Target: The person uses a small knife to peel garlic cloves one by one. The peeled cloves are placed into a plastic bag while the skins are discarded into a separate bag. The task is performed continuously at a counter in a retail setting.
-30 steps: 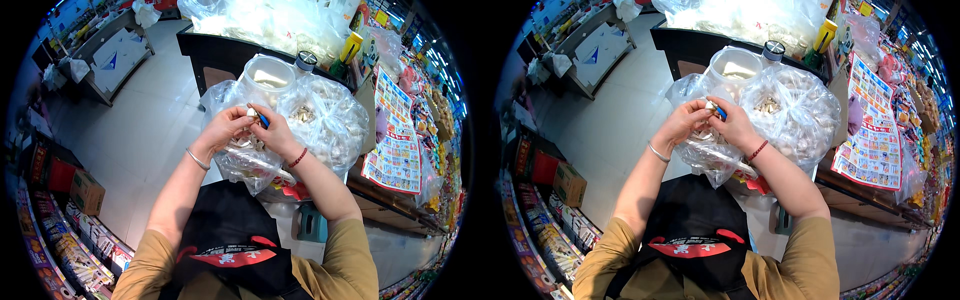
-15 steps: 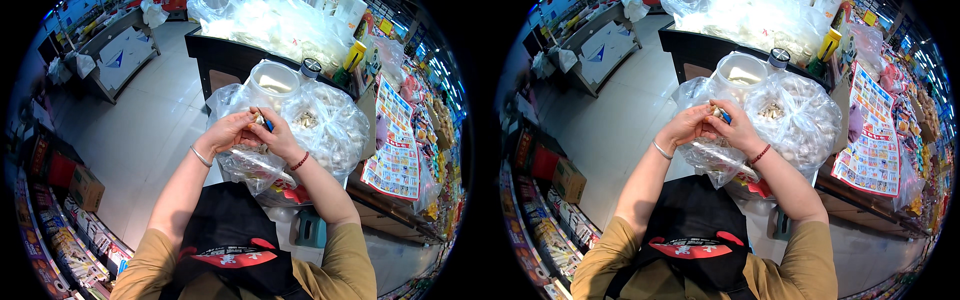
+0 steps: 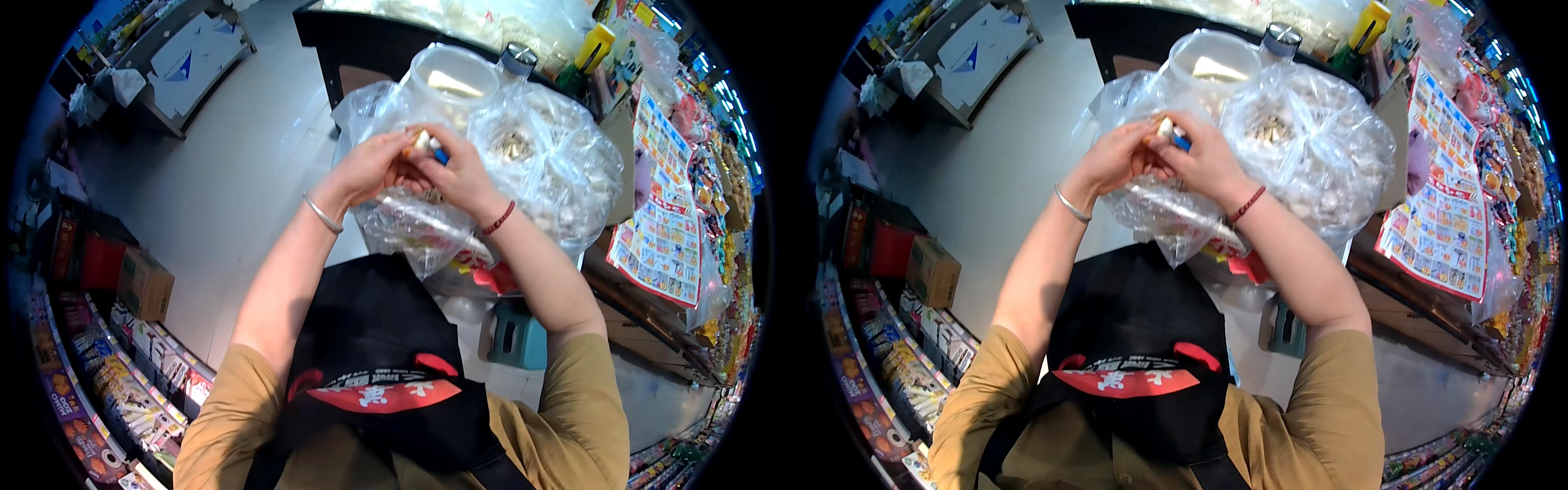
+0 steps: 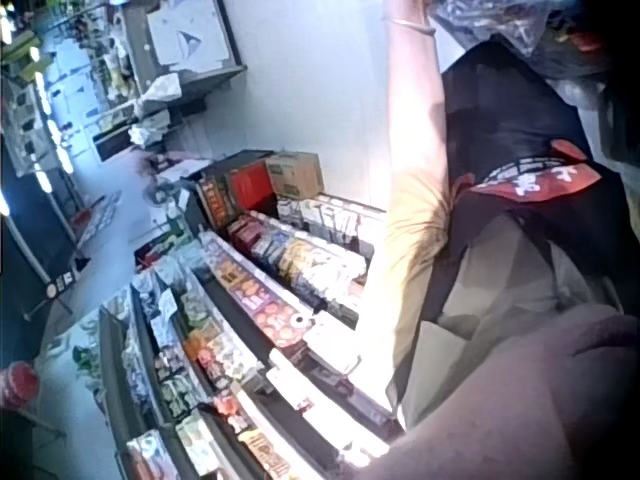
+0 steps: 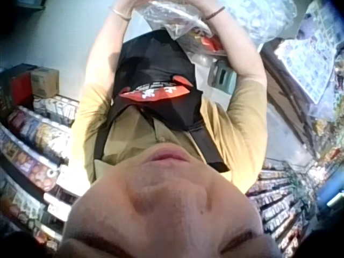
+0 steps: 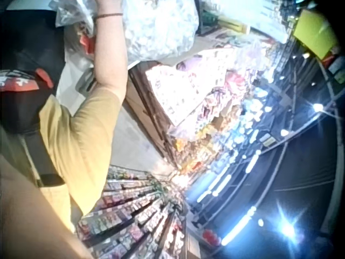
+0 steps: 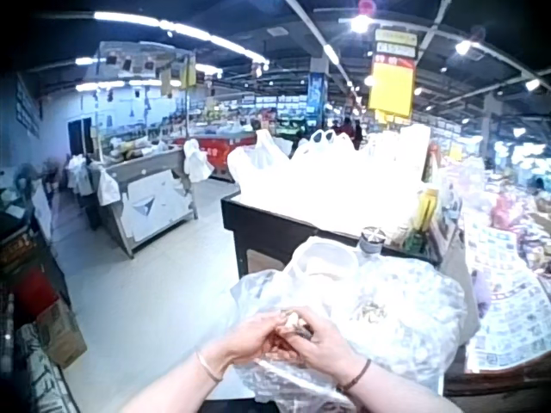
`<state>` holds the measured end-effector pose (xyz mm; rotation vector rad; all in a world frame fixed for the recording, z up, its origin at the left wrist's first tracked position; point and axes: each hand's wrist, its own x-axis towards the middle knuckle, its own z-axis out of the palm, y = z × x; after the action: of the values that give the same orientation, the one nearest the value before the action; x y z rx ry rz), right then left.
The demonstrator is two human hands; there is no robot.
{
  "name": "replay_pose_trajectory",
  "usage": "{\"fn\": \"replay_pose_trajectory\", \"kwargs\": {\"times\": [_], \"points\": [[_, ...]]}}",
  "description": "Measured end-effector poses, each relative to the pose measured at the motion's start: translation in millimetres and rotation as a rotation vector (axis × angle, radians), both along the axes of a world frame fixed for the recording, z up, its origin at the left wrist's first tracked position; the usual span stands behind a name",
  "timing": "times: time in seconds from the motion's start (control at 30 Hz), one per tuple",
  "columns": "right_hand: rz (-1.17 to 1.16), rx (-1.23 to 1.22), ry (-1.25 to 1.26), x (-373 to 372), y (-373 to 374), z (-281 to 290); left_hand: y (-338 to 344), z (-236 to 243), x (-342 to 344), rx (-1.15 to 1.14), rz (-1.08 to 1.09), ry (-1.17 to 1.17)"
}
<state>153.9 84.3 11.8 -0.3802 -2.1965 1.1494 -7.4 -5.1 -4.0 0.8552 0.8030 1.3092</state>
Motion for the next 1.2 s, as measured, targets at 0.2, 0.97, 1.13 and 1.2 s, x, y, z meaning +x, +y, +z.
{"fn": "replay_pose_trajectory", "kwargs": {"times": [0.2,0.97,1.13,1.2], "points": [[0.021,0.137,0.073,-2.4,5.2,-2.5,-4.0,-2.8,8.2,0.010,0.096,0.079],[-0.085,-0.083,0.291,2.3,-2.7,11.2,-6.7,0.7,8.3,0.110,0.134,-0.043],[-0.028,-0.084,0.188,-0.1,-9.1,5.4,-11.0,6.4,14.5,0.085,0.221,-0.035],[-0.079,-0.054,0.170,-1.6,-9.3,5.4,-9.4,2.9,11.4,0.101,0.197,-0.037]]}}
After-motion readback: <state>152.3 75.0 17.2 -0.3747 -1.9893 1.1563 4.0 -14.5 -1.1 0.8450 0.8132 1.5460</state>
